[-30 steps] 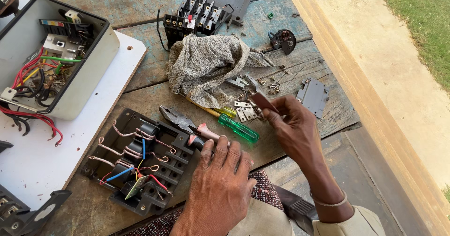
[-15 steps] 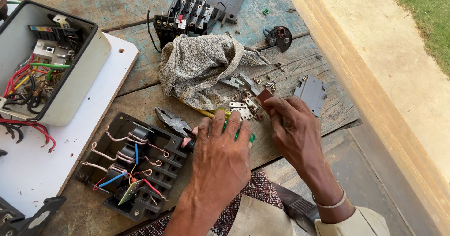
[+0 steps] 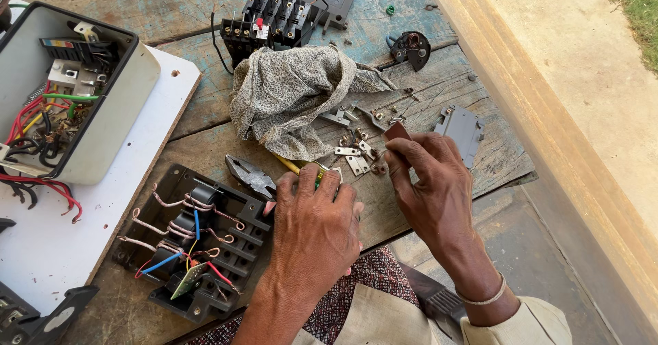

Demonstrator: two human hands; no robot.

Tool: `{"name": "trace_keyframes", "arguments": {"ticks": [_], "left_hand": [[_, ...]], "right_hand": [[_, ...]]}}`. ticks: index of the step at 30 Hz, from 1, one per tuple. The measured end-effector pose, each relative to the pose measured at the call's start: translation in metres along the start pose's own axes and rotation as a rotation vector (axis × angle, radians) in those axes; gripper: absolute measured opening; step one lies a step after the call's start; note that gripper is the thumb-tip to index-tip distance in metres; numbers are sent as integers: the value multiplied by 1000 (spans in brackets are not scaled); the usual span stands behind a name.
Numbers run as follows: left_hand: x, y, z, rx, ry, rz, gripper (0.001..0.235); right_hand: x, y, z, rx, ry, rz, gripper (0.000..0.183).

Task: The person uses pliers and a screwdriver to connect wires and manipulate small metal parts inside electrical terminal blocks on a wooden table.

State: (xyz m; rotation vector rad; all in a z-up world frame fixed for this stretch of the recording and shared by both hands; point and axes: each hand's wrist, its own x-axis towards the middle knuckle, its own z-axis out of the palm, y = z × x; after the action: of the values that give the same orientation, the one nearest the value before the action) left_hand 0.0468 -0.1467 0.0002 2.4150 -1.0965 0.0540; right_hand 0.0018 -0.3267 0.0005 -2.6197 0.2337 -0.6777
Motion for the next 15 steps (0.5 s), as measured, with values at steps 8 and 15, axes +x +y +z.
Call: {"name": "trace_keyframes", "arguments": {"ticks": [8, 15], "left_hand": [[2, -6, -2, 42, 41, 20, 24], [2, -4, -5, -25, 81, 14, 26]], "right_hand": [[-2, -12, 7, -58, -129, -124, 21], [0, -11, 9, -105, -128, -176, 16]]}}
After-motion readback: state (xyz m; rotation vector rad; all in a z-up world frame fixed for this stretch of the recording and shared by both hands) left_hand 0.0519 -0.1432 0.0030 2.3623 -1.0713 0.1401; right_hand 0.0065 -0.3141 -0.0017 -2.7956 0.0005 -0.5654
